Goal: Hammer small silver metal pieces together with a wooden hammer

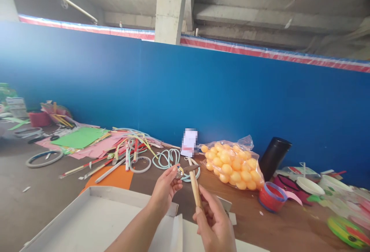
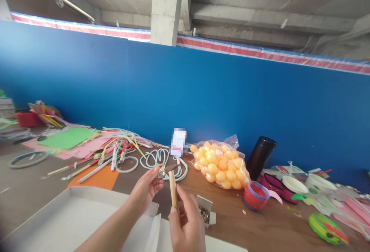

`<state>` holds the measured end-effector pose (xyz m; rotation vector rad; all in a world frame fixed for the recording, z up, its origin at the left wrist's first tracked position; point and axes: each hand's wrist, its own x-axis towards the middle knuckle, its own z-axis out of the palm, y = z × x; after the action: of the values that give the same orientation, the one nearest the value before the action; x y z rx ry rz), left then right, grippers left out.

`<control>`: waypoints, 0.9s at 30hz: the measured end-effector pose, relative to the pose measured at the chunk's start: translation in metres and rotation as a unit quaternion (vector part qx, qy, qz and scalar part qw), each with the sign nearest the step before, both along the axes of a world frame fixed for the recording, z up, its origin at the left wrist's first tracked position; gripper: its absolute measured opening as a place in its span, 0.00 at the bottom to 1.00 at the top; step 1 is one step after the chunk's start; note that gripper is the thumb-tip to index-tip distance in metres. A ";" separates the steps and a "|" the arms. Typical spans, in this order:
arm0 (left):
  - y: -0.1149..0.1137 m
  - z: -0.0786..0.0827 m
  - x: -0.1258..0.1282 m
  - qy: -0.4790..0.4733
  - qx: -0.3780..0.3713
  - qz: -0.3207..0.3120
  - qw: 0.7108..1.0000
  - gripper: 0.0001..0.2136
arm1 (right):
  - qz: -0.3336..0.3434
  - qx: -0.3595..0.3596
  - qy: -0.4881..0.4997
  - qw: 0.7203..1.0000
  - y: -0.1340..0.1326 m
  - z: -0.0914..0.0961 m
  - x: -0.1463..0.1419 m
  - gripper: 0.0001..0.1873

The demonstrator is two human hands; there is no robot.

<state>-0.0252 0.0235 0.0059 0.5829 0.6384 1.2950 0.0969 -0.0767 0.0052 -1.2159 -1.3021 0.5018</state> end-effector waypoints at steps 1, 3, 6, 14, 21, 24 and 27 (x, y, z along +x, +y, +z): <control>0.000 0.000 0.000 0.001 -0.001 -0.001 1.000 0.15 | 0.000 0.003 -0.001 1.000 0.000 0.000 0.000 0.21; 0.000 0.000 0.000 0.002 -0.007 -0.002 1.000 0.15 | 0.004 0.009 -0.013 1.000 0.000 0.001 -0.001 0.21; 0.000 0.000 0.000 -0.003 -0.010 0.004 1.000 0.14 | 0.006 0.012 -0.017 1.000 -0.001 0.003 -0.002 0.21; -0.003 0.001 -0.001 -0.016 -0.011 0.002 1.000 0.13 | 0.011 0.004 -0.015 1.000 -0.004 0.007 -0.001 0.21; -0.003 0.002 -0.002 -0.035 -0.016 -0.008 0.999 0.13 | 0.003 -0.018 0.018 1.000 -0.006 0.010 0.001 0.21; -0.004 0.002 -0.002 -0.033 -0.011 -0.010 0.999 0.14 | 0.002 -0.015 0.010 1.000 -0.005 0.009 -0.001 0.21; -0.004 0.002 -0.002 -0.028 -0.005 -0.013 1.000 0.14 | -0.003 -0.013 0.006 1.000 -0.004 0.007 -0.002 0.22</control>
<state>-0.0275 0.0192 0.0080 0.5428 0.5895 1.2787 0.0950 -0.0809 0.0123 -1.2367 -1.2855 0.5231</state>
